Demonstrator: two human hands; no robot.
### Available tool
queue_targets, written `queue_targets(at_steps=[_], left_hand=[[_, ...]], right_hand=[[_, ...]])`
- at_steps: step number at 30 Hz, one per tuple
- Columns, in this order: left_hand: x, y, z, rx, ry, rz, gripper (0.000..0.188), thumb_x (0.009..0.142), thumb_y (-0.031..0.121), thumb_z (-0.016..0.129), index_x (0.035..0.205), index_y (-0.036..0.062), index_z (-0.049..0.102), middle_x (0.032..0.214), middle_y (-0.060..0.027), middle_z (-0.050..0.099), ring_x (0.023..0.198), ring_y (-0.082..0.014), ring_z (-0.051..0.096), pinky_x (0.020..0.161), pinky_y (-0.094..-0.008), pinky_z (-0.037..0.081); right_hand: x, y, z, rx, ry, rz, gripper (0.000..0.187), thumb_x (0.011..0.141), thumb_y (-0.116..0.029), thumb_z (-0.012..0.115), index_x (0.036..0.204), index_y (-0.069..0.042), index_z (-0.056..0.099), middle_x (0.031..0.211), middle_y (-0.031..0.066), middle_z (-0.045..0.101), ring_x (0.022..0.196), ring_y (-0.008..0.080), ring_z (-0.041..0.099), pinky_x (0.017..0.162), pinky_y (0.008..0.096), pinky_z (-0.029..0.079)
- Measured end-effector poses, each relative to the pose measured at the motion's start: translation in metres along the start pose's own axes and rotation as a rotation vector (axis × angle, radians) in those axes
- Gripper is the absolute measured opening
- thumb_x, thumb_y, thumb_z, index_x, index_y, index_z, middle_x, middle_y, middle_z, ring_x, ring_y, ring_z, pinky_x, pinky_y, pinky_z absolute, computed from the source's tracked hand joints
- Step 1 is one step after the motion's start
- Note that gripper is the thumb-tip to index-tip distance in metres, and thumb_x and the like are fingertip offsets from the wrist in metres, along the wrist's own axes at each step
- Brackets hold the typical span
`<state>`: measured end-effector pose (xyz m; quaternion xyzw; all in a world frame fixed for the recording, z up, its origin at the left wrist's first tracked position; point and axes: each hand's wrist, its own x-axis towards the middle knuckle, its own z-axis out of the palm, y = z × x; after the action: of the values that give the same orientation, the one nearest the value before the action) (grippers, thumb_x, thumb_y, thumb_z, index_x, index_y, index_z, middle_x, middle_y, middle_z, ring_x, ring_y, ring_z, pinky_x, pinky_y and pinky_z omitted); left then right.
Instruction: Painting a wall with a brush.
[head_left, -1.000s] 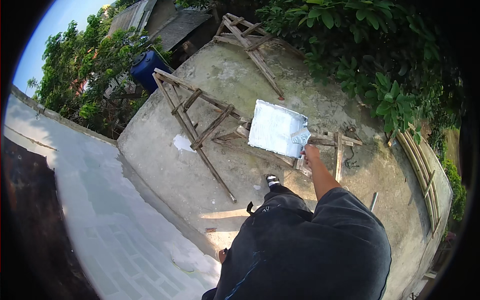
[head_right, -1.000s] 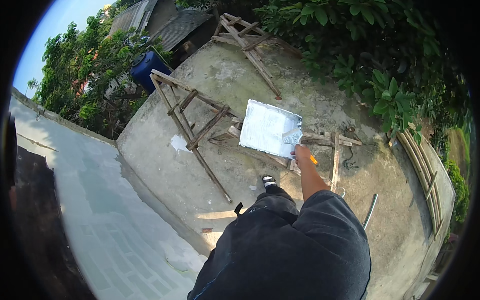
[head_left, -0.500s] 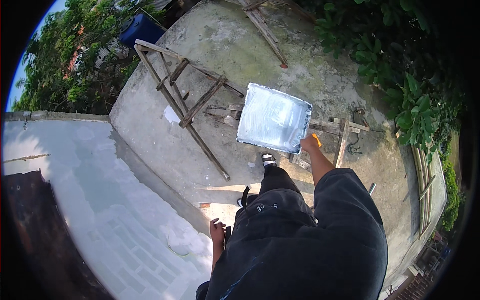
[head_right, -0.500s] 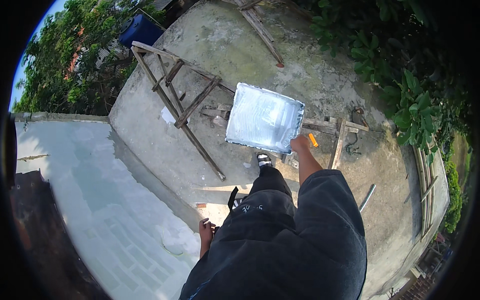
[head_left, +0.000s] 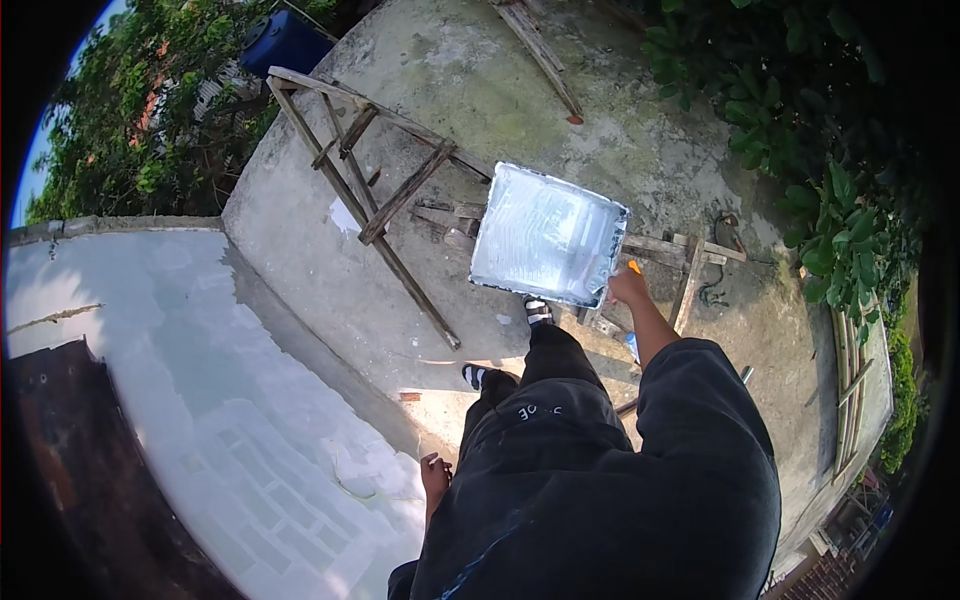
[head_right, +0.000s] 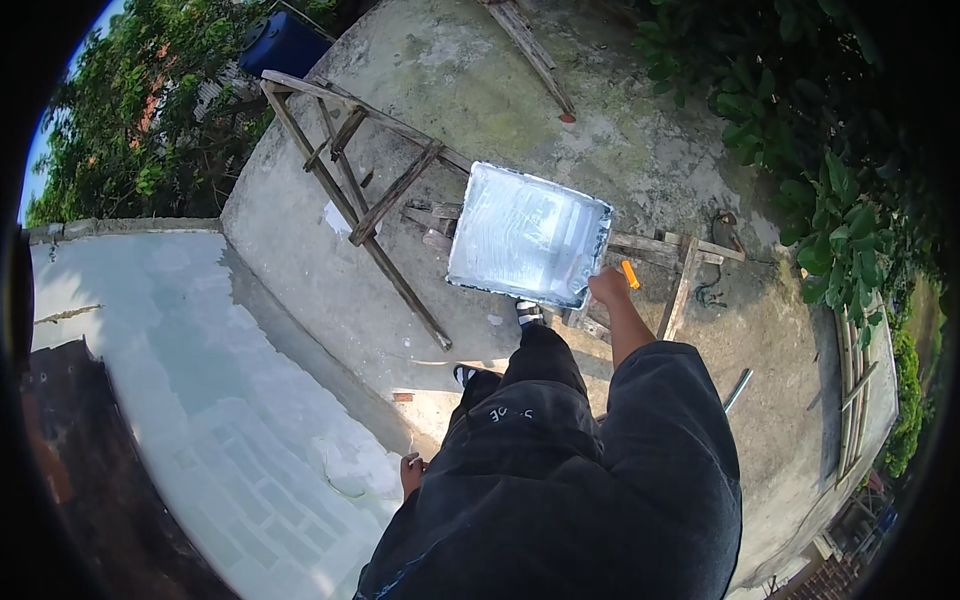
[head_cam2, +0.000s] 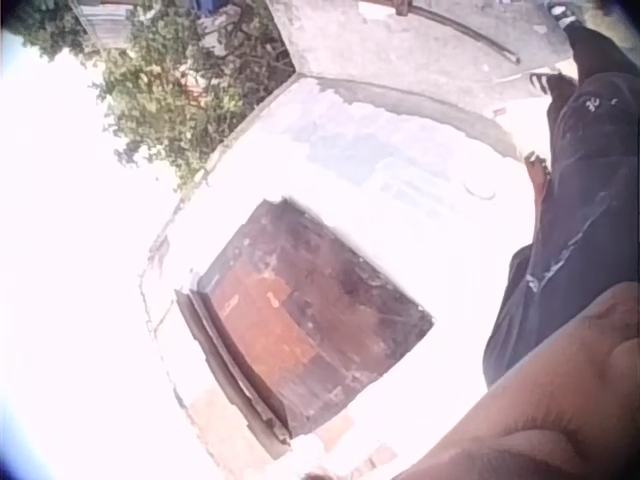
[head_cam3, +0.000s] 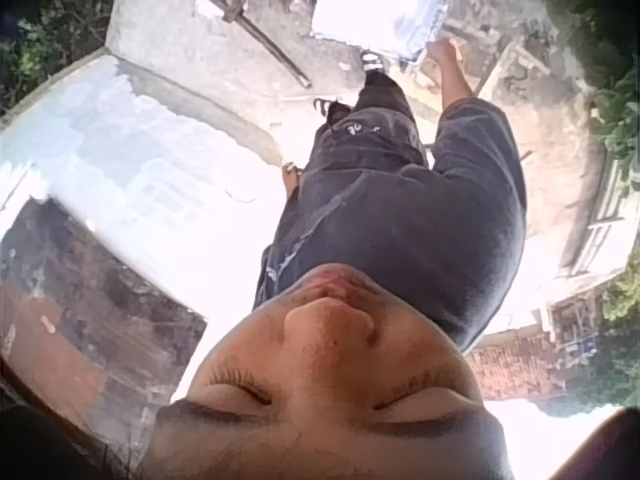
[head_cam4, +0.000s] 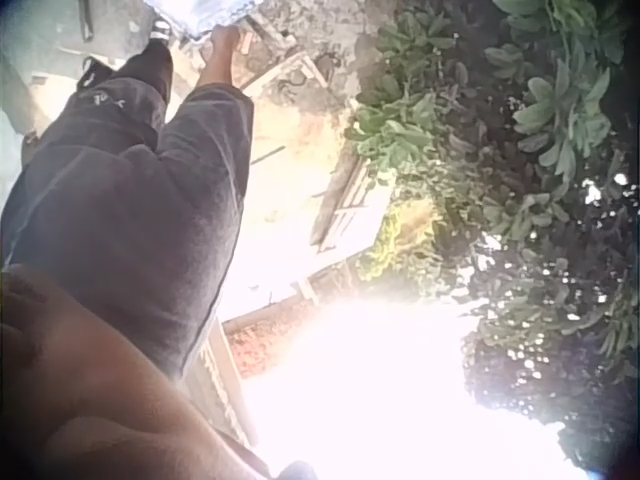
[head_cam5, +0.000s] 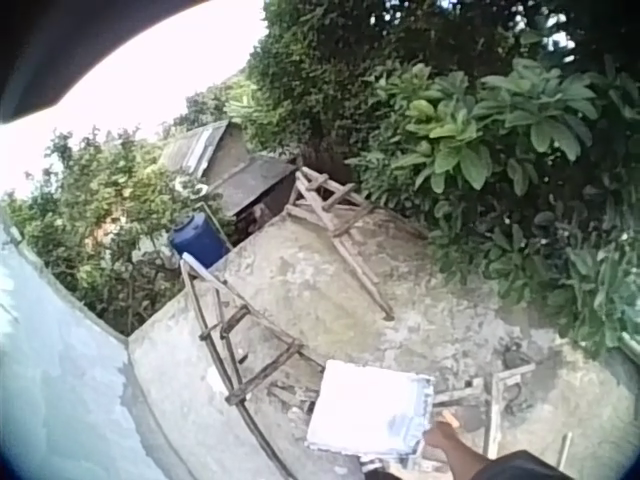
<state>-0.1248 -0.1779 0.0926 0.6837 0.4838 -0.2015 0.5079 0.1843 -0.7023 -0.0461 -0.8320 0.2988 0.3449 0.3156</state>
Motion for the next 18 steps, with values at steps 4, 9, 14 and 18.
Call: queue_targets(at_steps=[4, 9, 14, 18], left_hand=[[0.023, 0.008, -0.003, 0.077, -0.009, 0.026, 0.027, 0.088, 0.009, 0.046, 0.114, 0.0038, 0.045, 0.077, -0.0131, 0.062, 0.050, -0.0153, 0.052, 0.043, -0.0292, 0.041], [0.039, 0.063, 0.009, 0.162, -0.023, 0.117, 0.027, 0.089, 0.014, 0.047, 0.115, 0.0062, 0.047, 0.078, -0.0082, 0.061, 0.059, -0.0144, 0.054, 0.050, -0.0275, 0.044], [0.047, 0.084, 0.009, 0.140, -0.062, 0.230, 0.027, 0.089, 0.015, 0.048, 0.115, 0.0072, 0.047, 0.078, -0.0071, 0.061, 0.059, -0.0138, 0.054, 0.050, -0.0271, 0.043], [0.054, 0.063, -0.012, 0.145, -0.061, 0.210, 0.027, 0.089, 0.015, 0.049, 0.115, 0.0075, 0.047, 0.077, -0.0071, 0.061, 0.058, -0.0136, 0.054, 0.049, -0.0270, 0.043]], right_hand=[[-0.027, -0.008, -0.016, 0.174, -0.012, -0.011, 0.031, 0.075, -0.022, 0.049, 0.095, -0.002, 0.061, 0.069, 0.0130, 0.068, 0.070, 0.0259, 0.068, 0.071, 0.0341, 0.051], [-0.056, -0.001, -0.003, 0.400, 0.042, 0.087, 0.031, 0.077, -0.023, 0.048, 0.099, -0.005, 0.061, 0.067, 0.0114, 0.067, 0.063, 0.0214, 0.067, 0.066, 0.0336, 0.050], [-0.045, 0.007, 0.050, 0.597, 0.108, 0.077, 0.028, 0.079, -0.020, 0.044, 0.100, -0.005, 0.056, 0.065, 0.0095, 0.063, 0.044, 0.0154, 0.052, 0.038, 0.0321, 0.038], [-0.054, -0.018, 0.079, 0.495, 0.134, 0.123, 0.028, 0.079, -0.018, 0.043, 0.101, -0.005, 0.054, 0.066, 0.0111, 0.062, 0.043, 0.0176, 0.050, 0.036, 0.0337, 0.037]])
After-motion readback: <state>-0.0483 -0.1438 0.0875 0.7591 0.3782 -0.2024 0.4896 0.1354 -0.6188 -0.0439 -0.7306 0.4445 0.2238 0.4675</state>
